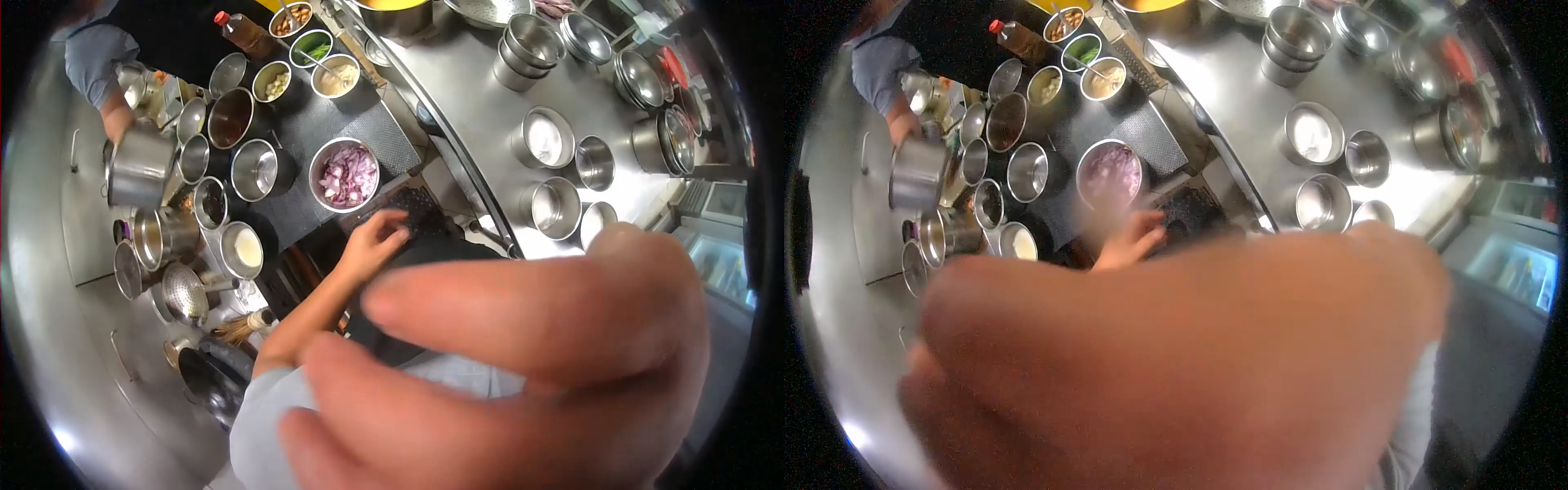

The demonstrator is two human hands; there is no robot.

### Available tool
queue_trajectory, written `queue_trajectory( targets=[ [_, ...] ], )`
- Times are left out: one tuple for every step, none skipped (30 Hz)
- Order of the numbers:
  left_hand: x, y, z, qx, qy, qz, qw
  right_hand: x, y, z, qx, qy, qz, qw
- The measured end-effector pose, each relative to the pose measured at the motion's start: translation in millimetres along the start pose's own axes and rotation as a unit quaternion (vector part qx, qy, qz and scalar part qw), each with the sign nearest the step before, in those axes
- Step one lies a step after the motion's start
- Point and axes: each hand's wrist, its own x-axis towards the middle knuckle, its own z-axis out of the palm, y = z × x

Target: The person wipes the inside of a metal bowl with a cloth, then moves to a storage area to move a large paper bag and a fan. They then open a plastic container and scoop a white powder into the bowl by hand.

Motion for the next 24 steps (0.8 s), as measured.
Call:
queue_trajectory(
  targets=[
    [-24,27,-1,0.007,0.02,-0.053,0.998,2,7,11,0.011,-0.002,-0.022,1.0],
    [-40,19,-12,0.0,0.019,-0.056,0.998,5,14,24,0.016,-0.001,-0.051,0.999],
    [-48,10,-24,-0.107,-0.015,-0.062,0.992,7,24,34,0.008,-0.012,-0.087,0.996],
    [-50,3,-22,-0.211,-0.063,-0.074,0.973,2,30,47,-0.016,-0.063,-0.126,0.99],
    [-64,1,-23,-0.21,-0.063,-0.08,0.972,0,32,52,-0.053,-0.202,-0.164,0.964],
    [-79,3,-33,-0.174,-0.07,-0.103,0.977,-3,46,67,0.069,-0.23,-0.086,0.967],
    [-92,5,-44,-0.138,-0.068,-0.123,0.98,0,68,82,0.191,-0.26,-0.017,0.946],
    [-101,6,-53,-0.108,-0.069,-0.143,0.981,-1,94,91,0.061,-0.416,0.058,0.905],
    [-112,18,-61,-0.11,-0.074,-0.055,0.99,-17,135,112,0.003,-0.361,0.058,0.931],
    [-119,32,-67,-0.107,-0.081,0.04,0.99,-27,175,131,0.003,-0.29,0.272,0.918],
    [-125,39,-77,-0.111,-0.079,0.074,0.988,-55,238,158,-0.044,-0.206,0.353,0.912],
    [-137,42,-82,-0.114,-0.082,0.1,0.985,-64,274,171,-0.053,-0.144,0.45,0.88],
    [-145,44,-83,-0.117,-0.05,0.112,0.986,-93,320,188,-0.083,-0.087,0.498,0.859],
    [-152,37,-86,-0.113,-0.039,0.11,0.987,-133,375,214,-0.155,-0.086,0.563,0.807],
    [-163,19,-85,-0.17,-0.012,0.108,0.979,-146,384,221,-0.124,-0.111,0.62,0.766],
    [-168,11,-89,-0.23,0.016,0.109,0.967,-155,397,233,-0.08,-0.118,0.651,0.745],
    [-170,9,-88,-0.24,0.054,0.114,0.963,-168,412,247,-0.078,-0.106,0.654,0.745],
    [-171,10,-89,-0.239,0.059,0.111,0.963,-178,421,260,-0.077,-0.097,0.659,0.741],
    [-173,14,-90,-0.224,0.078,0.085,0.968,-174,418,258,-0.019,-0.11,0.69,0.715],
    [-173,16,-91,-0.209,0.096,0.061,0.971,-186,428,264,0.019,-0.091,0.703,0.705],
    [-172,17,-93,-0.209,0.097,0.058,0.971,-191,428,266,0.055,-0.069,0.722,0.686],
    [-168,18,-96,-0.181,0.099,0.062,0.977,-190,427,265,0.088,-0.043,0.739,0.667],
    [-164,19,-100,-0.152,0.097,0.067,0.981,-192,422,265,0.086,-0.039,0.739,0.667],
    [-159,16,-104,-0.154,0.092,0.07,0.981,-198,411,264,0.074,-0.014,0.731,0.678]
  ],
)
